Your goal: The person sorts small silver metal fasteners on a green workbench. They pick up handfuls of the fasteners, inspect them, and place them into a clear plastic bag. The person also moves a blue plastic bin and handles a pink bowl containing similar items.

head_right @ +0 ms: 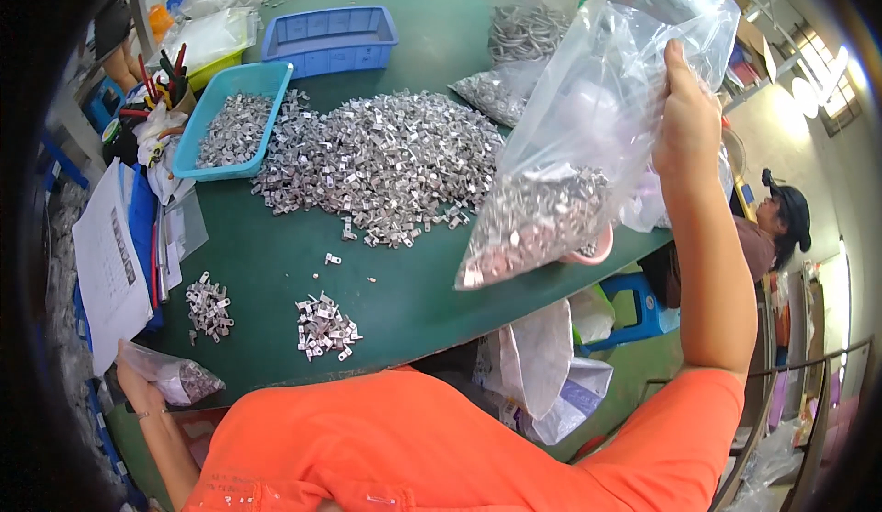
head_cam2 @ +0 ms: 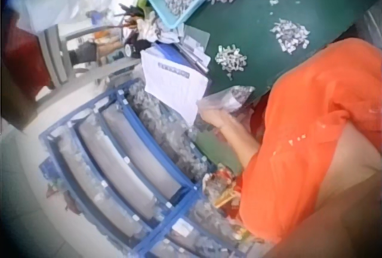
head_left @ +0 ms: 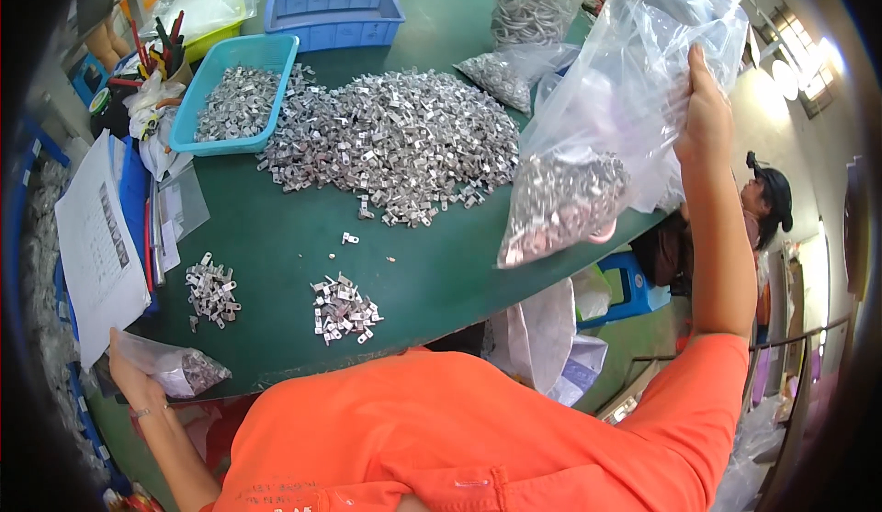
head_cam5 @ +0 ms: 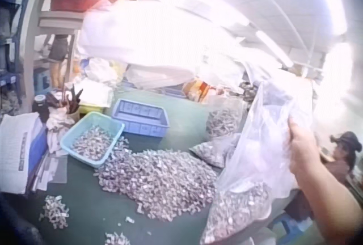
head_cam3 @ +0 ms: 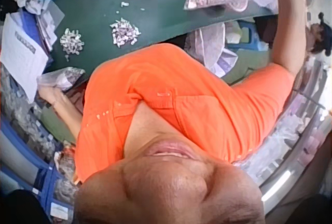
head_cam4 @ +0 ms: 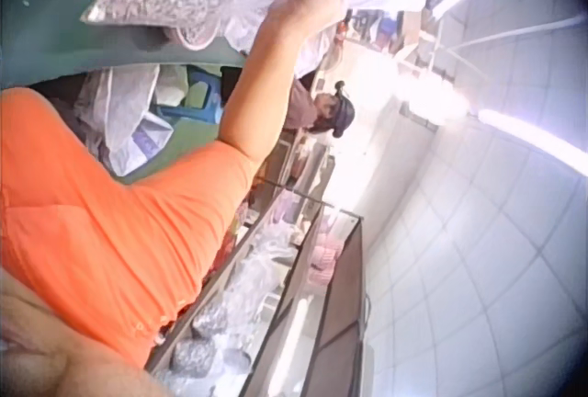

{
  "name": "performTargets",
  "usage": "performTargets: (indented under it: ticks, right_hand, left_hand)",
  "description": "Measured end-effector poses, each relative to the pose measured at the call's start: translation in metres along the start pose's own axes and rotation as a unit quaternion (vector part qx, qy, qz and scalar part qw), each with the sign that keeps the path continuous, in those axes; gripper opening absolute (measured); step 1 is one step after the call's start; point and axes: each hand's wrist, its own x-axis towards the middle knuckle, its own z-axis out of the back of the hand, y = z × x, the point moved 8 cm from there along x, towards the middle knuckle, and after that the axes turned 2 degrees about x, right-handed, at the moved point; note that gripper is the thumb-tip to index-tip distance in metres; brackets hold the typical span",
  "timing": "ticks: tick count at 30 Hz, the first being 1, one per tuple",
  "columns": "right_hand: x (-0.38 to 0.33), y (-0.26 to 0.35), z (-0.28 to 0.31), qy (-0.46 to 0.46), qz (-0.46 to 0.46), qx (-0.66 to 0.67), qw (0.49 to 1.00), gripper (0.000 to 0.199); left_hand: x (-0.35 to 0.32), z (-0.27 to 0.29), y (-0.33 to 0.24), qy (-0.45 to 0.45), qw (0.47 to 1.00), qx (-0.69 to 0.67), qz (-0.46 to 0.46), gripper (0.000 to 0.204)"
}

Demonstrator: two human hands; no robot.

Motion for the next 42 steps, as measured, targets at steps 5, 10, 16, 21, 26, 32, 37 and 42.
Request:
performTargets:
  ticks: [5, 10, 16, 21, 26, 32, 37, 42]
  right_hand:
    - [0.066, -0.026, -0.037, 0.011, 0.029, 0.069, 0.997, 0.033]
    - [0.074, -0.069, -0.073, -0.003, 0.083, -0.003, 0.997, 0.037]
    - [0.073, -0.178, -0.049, 0.000, 0.037, -0.108, 0.993, 0.043]
    - [0.070, -0.203, -0.028, 0.025, 0.002, -0.104, 0.994, 0.042]
    - [0.053, -0.218, -0.009, 0.044, -0.032, -0.103, 0.993, 0.038]
    - [0.010, -0.229, 0.018, 0.086, -0.033, -0.157, 0.983, 0.072]
    - [-0.049, -0.225, 0.050, 0.027, -0.028, -0.166, 0.985, 0.082]
    - [-0.110, -0.222, 0.066, 0.023, 0.043, -0.067, 0.997, 0.054]
  left_hand:
    - [0.030, 0.024, 0.004, -0.018, 0.999, -0.022, -0.024, 0.023]
    - [0.026, 0.047, 0.001, -0.062, 0.998, -0.020, -0.019, 0.030]
    - [0.003, 0.049, -0.002, -0.055, 0.996, -0.030, -0.064, 0.056]
    - [-0.071, 0.011, -0.041, -0.117, 0.988, 0.087, -0.057, 0.055]
    - [-0.130, -0.115, -0.087, -0.018, 0.993, 0.005, -0.120, 0.027]
    - [-0.157, -0.254, -0.073, 0.144, 0.983, -0.004, -0.111, 0.031]
    - [-0.207, -0.374, -0.010, 0.323, 0.946, 0.026, 0.026, 0.029]
    - [-0.283, -0.455, 0.061, 0.414, 0.900, 0.051, 0.124, 0.034]
